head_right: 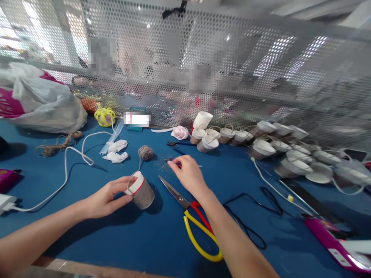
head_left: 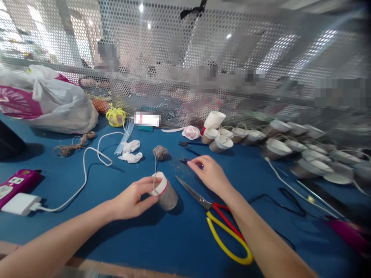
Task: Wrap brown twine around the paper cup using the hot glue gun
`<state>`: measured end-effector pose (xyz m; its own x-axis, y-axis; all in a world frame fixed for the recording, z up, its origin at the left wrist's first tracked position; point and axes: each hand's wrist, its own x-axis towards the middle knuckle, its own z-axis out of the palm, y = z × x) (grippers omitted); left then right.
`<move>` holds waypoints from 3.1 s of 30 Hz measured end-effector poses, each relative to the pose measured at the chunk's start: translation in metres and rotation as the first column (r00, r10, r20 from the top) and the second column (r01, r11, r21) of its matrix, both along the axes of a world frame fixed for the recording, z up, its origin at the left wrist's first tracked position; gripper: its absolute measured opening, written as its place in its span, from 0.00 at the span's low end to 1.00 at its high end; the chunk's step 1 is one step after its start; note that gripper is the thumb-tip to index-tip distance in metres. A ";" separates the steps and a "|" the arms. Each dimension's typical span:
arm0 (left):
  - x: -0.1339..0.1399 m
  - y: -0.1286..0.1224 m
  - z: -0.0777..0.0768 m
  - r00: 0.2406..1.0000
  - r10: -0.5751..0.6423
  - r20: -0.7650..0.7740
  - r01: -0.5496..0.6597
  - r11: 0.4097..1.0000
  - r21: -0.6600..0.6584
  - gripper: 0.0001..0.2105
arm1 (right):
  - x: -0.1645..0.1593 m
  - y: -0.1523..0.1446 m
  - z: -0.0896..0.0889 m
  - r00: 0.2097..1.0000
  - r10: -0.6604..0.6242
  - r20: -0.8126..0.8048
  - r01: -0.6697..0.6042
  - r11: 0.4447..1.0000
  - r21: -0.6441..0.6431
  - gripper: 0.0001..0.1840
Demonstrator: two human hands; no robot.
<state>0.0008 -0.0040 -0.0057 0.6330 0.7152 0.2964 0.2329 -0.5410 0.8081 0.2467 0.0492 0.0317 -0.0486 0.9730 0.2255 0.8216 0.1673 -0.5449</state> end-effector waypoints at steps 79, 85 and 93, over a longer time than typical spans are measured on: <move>0.000 -0.004 0.008 0.993 -0.037 0.110 0.091 0.836 -0.541 0.13 | -0.028 -0.044 -0.008 0.266 -0.047 -0.963 -0.419 0.894 -0.159 0.12; 0.000 -0.005 0.010 0.996 -0.054 0.074 0.084 0.863 -0.498 0.14 | -0.028 -0.045 -0.007 0.303 -0.043 -0.952 -0.372 0.914 -0.160 0.14; 0.000 -0.006 0.014 0.992 -0.052 0.112 0.101 0.866 -0.489 0.15 | -0.029 -0.043 -0.010 0.323 -0.071 -0.944 -0.354 0.916 -0.190 0.14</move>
